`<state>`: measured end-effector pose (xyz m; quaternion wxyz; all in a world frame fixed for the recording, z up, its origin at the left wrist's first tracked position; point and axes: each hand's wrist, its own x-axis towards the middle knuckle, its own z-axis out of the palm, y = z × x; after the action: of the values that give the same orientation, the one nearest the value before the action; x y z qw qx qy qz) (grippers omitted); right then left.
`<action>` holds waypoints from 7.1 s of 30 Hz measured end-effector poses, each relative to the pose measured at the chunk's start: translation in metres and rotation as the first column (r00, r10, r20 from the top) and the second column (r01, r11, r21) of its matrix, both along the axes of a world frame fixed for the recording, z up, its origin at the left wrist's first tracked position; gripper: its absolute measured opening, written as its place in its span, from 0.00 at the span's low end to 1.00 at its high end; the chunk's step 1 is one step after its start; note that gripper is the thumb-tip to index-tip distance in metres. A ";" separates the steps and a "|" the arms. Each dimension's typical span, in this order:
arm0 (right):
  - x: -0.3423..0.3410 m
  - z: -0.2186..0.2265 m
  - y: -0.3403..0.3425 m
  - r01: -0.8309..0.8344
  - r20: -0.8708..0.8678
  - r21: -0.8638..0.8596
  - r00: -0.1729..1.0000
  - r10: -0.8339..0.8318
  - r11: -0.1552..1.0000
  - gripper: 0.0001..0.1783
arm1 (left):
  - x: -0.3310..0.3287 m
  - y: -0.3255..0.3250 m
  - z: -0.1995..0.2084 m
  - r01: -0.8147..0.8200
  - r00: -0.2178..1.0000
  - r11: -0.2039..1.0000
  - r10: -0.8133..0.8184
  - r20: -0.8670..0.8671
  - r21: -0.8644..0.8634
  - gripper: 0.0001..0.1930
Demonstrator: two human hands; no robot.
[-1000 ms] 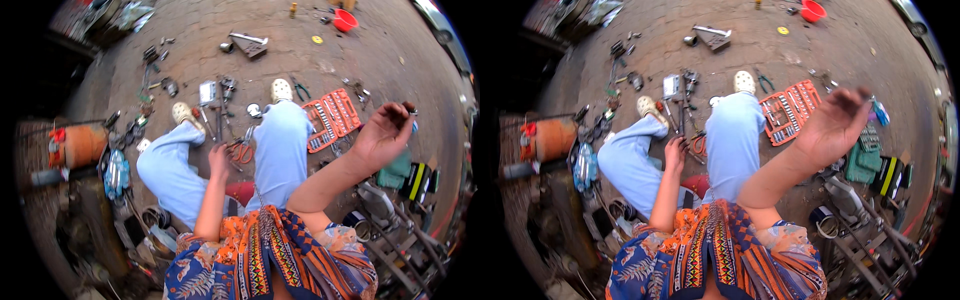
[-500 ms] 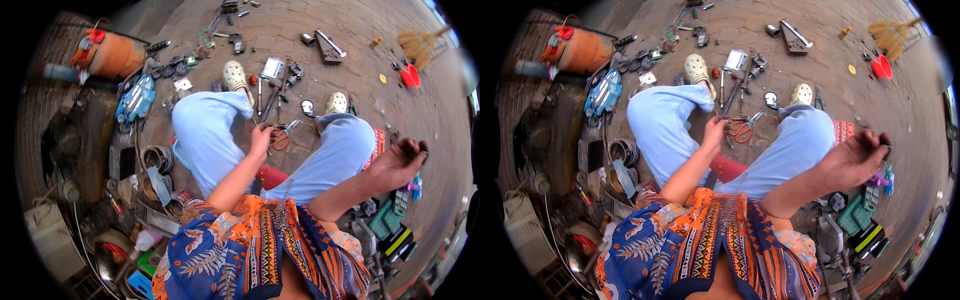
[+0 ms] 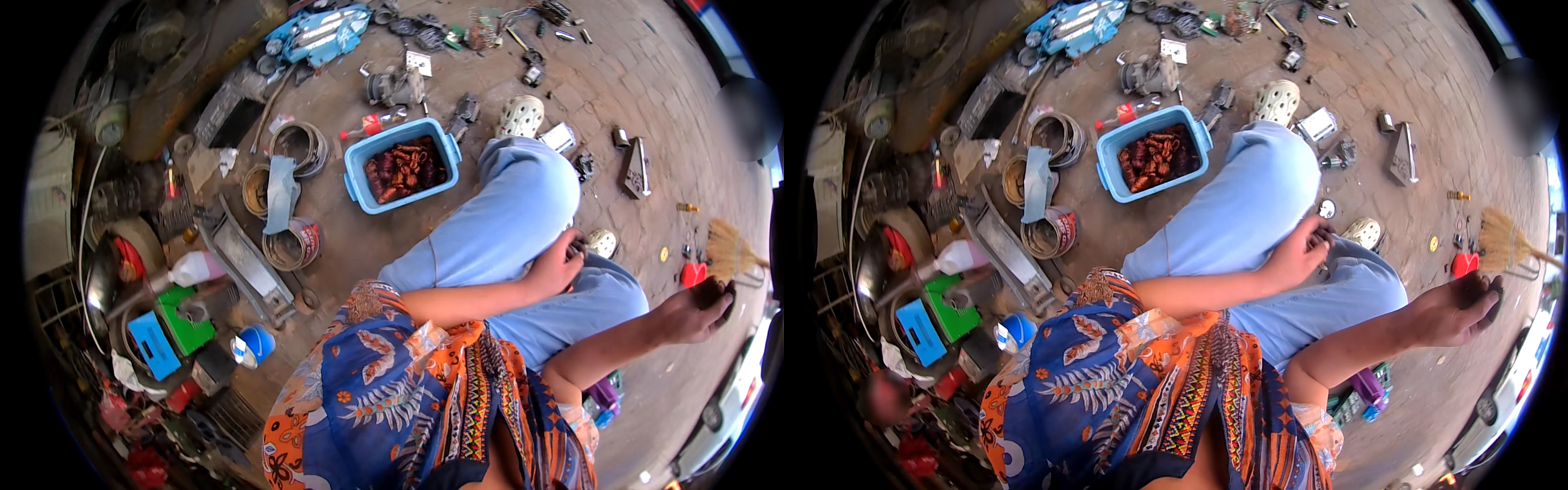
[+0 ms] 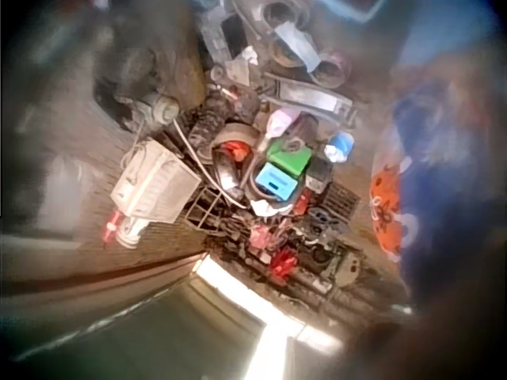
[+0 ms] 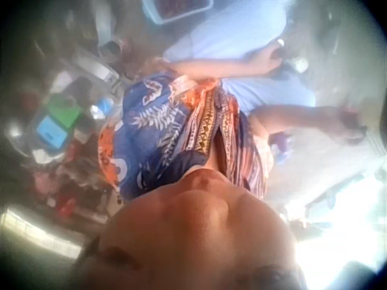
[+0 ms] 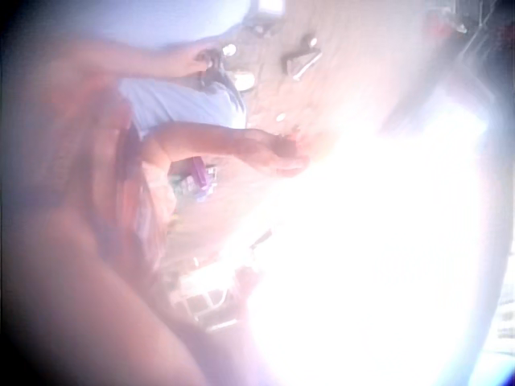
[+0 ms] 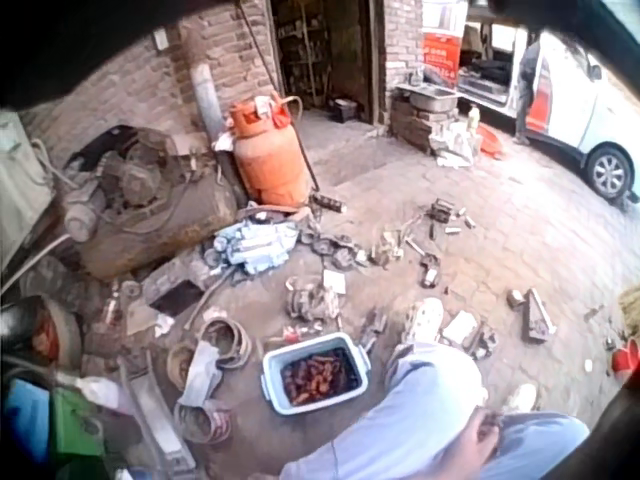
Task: The person sits on the ground and handles small metal parts, a sanding block, and a cylindrical electrical component. They sand a small metal piece, then use pliers and a screwdriver to adjust the electrical component.
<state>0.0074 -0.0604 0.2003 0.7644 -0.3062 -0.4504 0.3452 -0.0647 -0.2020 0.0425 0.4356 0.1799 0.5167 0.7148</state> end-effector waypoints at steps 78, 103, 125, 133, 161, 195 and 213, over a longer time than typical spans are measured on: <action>0.080 -0.246 0.211 0.068 0.582 -0.781 0.439 0.685 0.621 0.06 | -0.517 0.356 -0.333 -0.366 0.909 0.720 0.141 -0.393 -0.589 0.07; 0.064 -0.241 0.225 0.098 0.510 -0.851 0.382 0.771 0.515 0.05 | -0.505 0.432 -0.359 -0.481 0.508 0.530 -0.481 -0.715 -0.698 0.24; 0.023 -0.138 0.192 -0.402 0.112 -0.838 0.534 0.838 0.368 0.11 | -0.169 0.318 -0.171 -0.024 0.794 0.986 0.121 0.595 -0.168 0.10; 0.068 -0.059 0.066 -0.585 0.311 -0.499 0.567 0.762 0.639 0.10 | -0.045 0.141 0.043 0.259 0.886 0.966 -0.231 0.402 -0.016 0.15; 0.073 -0.053 -0.148 -0.372 0.232 -0.430 0.835 0.499 0.823 0.08 | 0.013 -0.048 0.130 0.203 0.859 0.969 -0.246 -0.449 -0.144 0.12; 0.052 -0.047 -0.137 -0.173 0.516 -0.246 0.809 0.280 0.954 0.07 | 0.017 -0.051 0.123 0.064 0.833 0.991 -0.116 -0.541 -0.114 0.13; 0.038 -0.058 -0.147 -0.165 0.489 -0.320 0.815 0.311 0.933 0.05 | 0.006 -0.052 0.109 0.026 0.799 0.990 -0.103 -0.592 -0.137 0.10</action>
<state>0.0454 -0.2074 0.1424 0.5123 -0.4287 -0.6295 0.3969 -0.0583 -0.2540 0.1512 0.2849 0.3866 0.6638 0.5734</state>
